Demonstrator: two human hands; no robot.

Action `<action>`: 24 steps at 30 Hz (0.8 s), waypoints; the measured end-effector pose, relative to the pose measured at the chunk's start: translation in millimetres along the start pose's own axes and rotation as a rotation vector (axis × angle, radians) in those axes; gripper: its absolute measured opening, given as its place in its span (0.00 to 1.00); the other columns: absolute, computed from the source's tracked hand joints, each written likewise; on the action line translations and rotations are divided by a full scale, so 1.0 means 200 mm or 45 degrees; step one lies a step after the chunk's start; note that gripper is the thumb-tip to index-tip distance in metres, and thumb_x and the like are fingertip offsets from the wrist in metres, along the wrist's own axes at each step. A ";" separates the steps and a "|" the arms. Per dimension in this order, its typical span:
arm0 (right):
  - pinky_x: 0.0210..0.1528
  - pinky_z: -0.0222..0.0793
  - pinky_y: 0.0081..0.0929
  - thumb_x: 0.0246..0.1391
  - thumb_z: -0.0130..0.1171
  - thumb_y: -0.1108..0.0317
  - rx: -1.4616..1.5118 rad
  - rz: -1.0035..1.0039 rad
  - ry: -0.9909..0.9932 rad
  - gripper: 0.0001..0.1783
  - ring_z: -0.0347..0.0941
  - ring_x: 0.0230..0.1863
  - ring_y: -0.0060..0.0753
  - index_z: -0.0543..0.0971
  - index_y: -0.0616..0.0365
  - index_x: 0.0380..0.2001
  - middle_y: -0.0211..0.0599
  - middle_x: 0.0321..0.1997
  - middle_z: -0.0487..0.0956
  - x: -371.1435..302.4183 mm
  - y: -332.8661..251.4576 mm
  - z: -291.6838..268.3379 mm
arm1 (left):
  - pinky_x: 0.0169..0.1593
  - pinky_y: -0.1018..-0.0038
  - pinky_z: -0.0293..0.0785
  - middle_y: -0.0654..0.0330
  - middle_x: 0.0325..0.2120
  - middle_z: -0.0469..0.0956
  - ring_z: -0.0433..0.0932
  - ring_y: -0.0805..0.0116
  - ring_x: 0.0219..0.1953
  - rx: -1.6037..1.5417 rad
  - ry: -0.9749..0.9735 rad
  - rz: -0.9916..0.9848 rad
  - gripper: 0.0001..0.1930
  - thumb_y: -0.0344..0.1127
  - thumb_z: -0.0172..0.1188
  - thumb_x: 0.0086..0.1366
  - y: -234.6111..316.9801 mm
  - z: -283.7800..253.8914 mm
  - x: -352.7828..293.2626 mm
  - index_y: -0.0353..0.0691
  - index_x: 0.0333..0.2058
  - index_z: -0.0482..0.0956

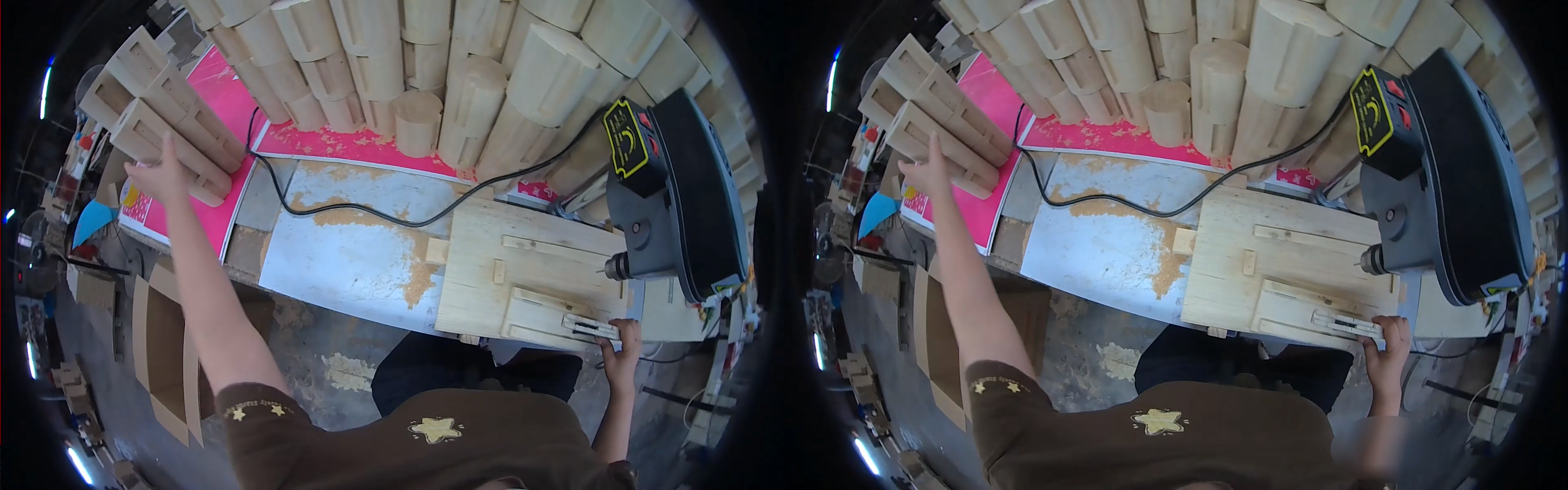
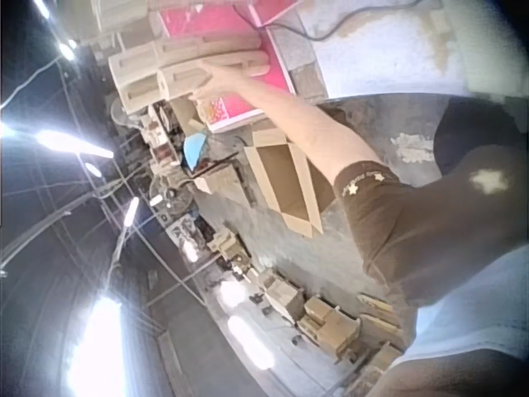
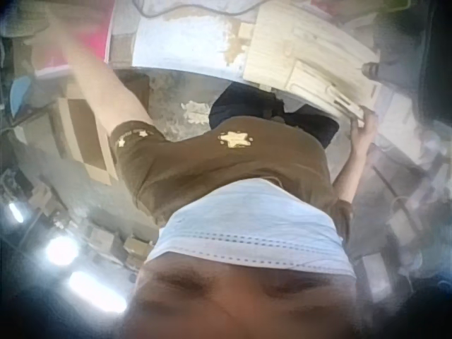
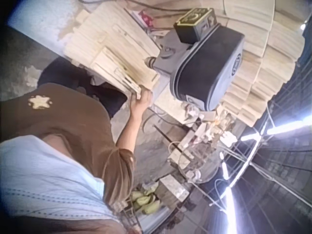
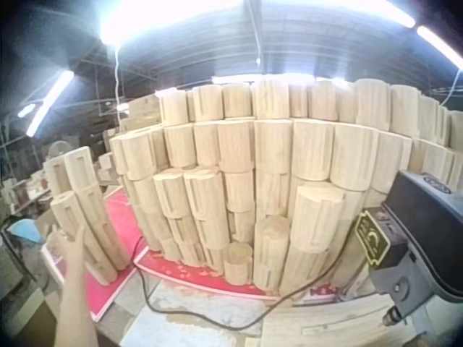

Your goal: Drilling vertical holes into cylindrical wooden blocks using a drill press.

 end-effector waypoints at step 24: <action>0.37 0.63 0.37 0.30 0.67 0.74 0.023 -0.111 0.082 0.20 0.68 0.35 0.47 0.74 0.58 0.33 0.39 0.31 0.73 -0.04 0.00 -0.04 | 0.40 0.73 0.73 0.54 0.38 0.76 0.77 0.67 0.36 -1.209 -1.032 -0.648 0.32 0.34 0.67 0.47 1.13 -0.39 -1.44 0.31 0.50 0.65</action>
Point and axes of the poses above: each hand's wrist, its own x-axis towards the middle knuckle, its own z-axis out of the palm, y = z × x, the point moved 3 cm from there along x, towards the middle knuckle
